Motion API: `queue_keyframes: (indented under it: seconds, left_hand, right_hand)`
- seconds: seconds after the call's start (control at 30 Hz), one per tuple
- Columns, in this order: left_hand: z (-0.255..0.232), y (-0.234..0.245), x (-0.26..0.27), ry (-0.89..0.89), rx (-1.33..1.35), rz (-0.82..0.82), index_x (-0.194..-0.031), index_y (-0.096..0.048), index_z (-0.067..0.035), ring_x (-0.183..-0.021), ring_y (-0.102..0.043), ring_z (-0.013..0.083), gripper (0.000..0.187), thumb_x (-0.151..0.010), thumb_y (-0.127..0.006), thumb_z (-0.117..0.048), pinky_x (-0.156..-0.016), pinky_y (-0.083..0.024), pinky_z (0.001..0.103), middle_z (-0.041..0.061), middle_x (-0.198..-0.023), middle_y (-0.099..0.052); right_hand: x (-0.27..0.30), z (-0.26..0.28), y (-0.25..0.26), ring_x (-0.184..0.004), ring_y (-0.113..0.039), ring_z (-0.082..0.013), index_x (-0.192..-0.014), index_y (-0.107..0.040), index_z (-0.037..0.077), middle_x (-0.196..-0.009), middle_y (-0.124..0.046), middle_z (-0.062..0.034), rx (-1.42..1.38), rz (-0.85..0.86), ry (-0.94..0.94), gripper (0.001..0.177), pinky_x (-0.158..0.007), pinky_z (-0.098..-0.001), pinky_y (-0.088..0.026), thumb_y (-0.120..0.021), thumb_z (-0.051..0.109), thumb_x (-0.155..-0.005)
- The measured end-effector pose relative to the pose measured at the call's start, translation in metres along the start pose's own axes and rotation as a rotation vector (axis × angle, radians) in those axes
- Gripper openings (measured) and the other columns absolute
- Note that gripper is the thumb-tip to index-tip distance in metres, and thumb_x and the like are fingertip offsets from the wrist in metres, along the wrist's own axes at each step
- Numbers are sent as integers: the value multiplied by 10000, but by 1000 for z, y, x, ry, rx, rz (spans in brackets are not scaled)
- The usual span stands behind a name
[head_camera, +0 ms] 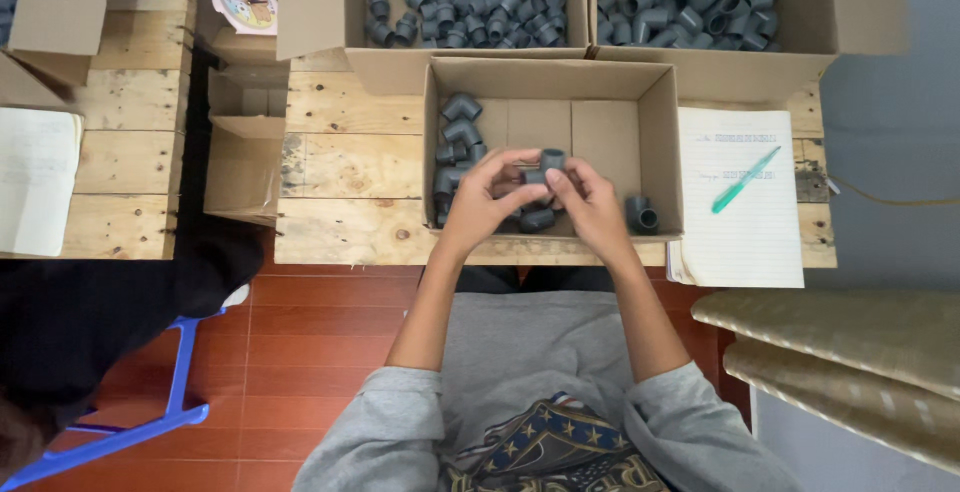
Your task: The person repeatedly picks up gray plastic pipe fittings from a cardboard box, rotates them in both hands to view different angles, and then writes on a notepad with a green pen. This cycle of handling and writing continues throughout the clip.
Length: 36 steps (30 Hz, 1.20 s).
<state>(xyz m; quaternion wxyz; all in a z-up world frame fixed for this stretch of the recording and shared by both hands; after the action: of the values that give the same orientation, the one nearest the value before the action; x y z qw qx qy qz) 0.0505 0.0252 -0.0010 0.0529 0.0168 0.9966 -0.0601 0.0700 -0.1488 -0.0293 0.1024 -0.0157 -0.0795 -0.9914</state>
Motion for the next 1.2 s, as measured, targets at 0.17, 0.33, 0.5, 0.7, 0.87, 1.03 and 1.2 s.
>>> queue_keyframes:
  seconds: [0.17, 0.33, 0.5, 0.7, 0.87, 1.03, 1.2]
  left_hand:
    - [1, -2, -1, -106, -83, 68, -1257, -704, -115, -998, -682, 215, 444, -834, -832, -71, -863, -618, 339, 87, -1239, -641]
    - [-6, -3, 1, -213, -164, 70, -1270, -708, -136, -1013, -693, 235, 473, -824, -838, -47, -867, -620, 352, 133, -1413, -557]
    - [-16, -6, 0, -264, -310, 62, -1250, -726, -217, -1168, -663, 308, 493, -779, -871, -188, -1017, -536, 432, 87, -1332, -632]
    - [-9, -5, 2, -265, -382, 31, -1293, -699, -206, -1113, -640, 325, 462, -854, -822, -129, -1012, -519, 503, 91, -1258, -566]
    - [-10, -4, 1, -240, -356, 38, -1402, -576, -128, -1091, -622, 347, 581, -872, -813, -127, -984, -517, 521, 118, -1179, -545]
    - [-17, -7, 0, -268, -346, 66, -1254, -635, -92, -1069, -641, 325, 415, -873, -759, 20, -925, -553, 485, 69, -1098, -585]
    - [-26, -9, 1, -271, -344, 54, -1156, -682, -116, -1129, -644, 339, 416, -823, -743, 124, -950, -538, 486, 75, -1145, -641]
  right_hand:
    - [-6, -12, 4, -665, -637, -176, -951, -700, 95, -721, -668, -80, 70, 26, -7, 381, -657, -310, -481, -490, 386, -1081]
    - [2, 25, -4, -690, -623, -172, -898, -718, 95, -694, -674, -67, 144, 35, -48, 430, -699, -319, -493, -451, 372, -1091]
    - [-2, 2, -1, -801, -581, -160, -1029, -716, 65, -813, -679, -88, 137, 41, 36, 358, -714, -342, -491, -433, 270, -1106]
    - [-1, -4, -4, -910, -607, -161, -1270, -648, 53, -1049, -656, -71, 4, 121, 4, 368, -677, -288, -572, -688, 255, -964]
    - [0, -3, -1, -705, -655, -183, -1244, -626, 5, -883, -663, -138, -102, 53, 73, 284, -655, -320, -567, -597, 136, -994]
    - [0, 10, -2, -884, -677, -210, -1260, -603, 4, -1002, -654, -140, -141, 81, 108, 287, -809, -362, -560, -569, 71, -983]
    - [-2, 5, 4, -951, -638, -120, -1226, -639, 44, -1056, -645, -61, -228, 21, 71, 327, -886, -264, -524, -672, 6, -903]
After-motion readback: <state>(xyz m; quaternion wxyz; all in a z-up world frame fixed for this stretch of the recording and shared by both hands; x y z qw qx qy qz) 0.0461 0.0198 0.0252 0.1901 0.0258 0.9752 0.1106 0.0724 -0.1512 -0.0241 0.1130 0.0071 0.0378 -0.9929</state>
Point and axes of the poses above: each hand's wrist, its own x-axis away from the middle knuckle, its own y-axis out of the back of the hand, z = x × y, the point moved 4 cm from there along -x, towards the middle knuckle
